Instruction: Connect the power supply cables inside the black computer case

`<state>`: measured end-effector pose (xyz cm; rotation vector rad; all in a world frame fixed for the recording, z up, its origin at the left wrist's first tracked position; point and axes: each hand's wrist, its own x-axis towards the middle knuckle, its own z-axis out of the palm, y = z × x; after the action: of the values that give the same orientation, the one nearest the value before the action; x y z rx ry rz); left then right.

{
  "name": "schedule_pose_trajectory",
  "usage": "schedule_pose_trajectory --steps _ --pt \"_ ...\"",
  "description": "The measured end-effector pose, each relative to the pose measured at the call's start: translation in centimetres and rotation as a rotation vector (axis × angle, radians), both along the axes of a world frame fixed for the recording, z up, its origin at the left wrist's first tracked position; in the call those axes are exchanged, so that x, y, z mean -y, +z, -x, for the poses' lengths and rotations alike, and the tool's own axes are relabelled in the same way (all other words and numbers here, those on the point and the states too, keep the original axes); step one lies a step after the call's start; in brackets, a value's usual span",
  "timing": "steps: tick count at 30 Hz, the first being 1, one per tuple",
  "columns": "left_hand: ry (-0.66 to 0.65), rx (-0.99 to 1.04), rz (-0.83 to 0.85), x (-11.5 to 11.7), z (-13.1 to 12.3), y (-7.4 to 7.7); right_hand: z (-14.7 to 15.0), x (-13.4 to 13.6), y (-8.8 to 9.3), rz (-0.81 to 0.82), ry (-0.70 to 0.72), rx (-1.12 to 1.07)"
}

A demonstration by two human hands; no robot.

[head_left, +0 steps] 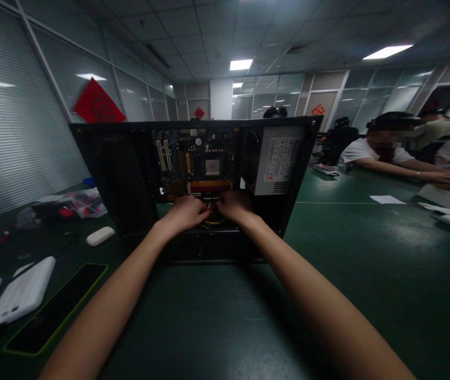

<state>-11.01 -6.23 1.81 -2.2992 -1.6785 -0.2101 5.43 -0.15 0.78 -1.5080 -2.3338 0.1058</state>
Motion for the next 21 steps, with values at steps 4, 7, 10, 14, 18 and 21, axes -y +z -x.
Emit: schedule_pose_trajectory --steps 4,7,10,14,18,21 --pt "0.003 0.015 -0.002 -0.26 0.26 -0.37 0.01 -0.1 -0.15 -0.014 -0.004 0.005" --pt "0.01 0.025 0.034 -0.43 0.37 -0.58 0.01 -0.31 -0.41 -0.014 -0.01 0.01" --pt "0.004 0.049 0.04 -0.33 0.34 -0.46 -0.09 -0.43 -0.57 -0.032 0.002 0.006" --pt "0.007 0.115 0.015 -0.01 0.23 -0.14 -0.22 -0.25 -0.4 -0.035 0.002 -0.014" --pt "0.01 0.146 0.08 -0.04 0.28 -0.14 -0.21 -0.09 -0.22 0.007 0.003 0.017" --pt "-0.012 0.202 0.066 -0.17 0.34 -0.14 -0.14 -0.3 -0.41 -0.028 0.003 0.004"
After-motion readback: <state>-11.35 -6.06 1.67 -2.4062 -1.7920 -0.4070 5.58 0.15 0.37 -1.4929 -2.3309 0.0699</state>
